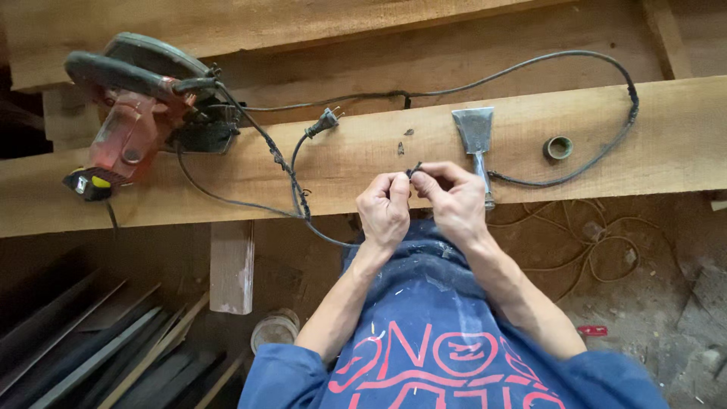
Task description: The person uses a scraper to strip the insulation from the ends of a power cord. They then twist the exposed copper wires together to join the two ends of the cord.
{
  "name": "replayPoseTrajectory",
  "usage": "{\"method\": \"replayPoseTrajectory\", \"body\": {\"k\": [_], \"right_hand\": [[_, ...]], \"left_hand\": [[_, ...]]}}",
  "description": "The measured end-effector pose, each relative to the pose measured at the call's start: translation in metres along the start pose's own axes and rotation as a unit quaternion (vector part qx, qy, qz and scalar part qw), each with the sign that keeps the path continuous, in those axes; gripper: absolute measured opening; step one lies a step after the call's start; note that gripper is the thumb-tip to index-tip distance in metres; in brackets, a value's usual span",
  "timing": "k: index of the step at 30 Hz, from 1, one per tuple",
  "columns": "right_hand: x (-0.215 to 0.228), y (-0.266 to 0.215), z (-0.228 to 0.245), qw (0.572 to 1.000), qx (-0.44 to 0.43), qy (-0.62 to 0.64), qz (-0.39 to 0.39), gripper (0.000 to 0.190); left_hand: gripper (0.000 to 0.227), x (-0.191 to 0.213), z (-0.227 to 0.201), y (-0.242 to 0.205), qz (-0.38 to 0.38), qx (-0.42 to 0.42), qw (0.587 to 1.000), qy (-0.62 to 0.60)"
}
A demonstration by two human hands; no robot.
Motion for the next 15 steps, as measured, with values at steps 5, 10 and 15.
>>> {"method": "replayPoseTrajectory", "body": {"k": [5, 10, 15], "right_hand": [[-0.003, -0.019, -0.004, 0.992, 0.11, -0.059, -0.034, 0.011], [-0.001, -0.023, 0.001, 0.981, 0.195, 0.0, -0.007, 0.006], [0.007, -0.018, -0.002, 0.987, 0.154, 0.05, 0.011, 0.003]], "left_hand": [[0.031, -0.005, 0.011, -0.007, -0.008, 0.101, 0.992, -0.072], [0.029, -0.016, 0.014, -0.003, -0.012, 0.225, 0.925, -0.307], [0.025, -0.014, 0.01, -0.002, 0.016, 0.277, 0.871, -0.405]]}}
Point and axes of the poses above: each hand's wrist, its own y-axis towards the middle knuckle, its own x-axis out of the back of the hand, z = x × y, the point moved 2 cm from there along y, towards the middle knuckle, and after that the axes turned 3 degrees about -y, right-handed, at the moved point
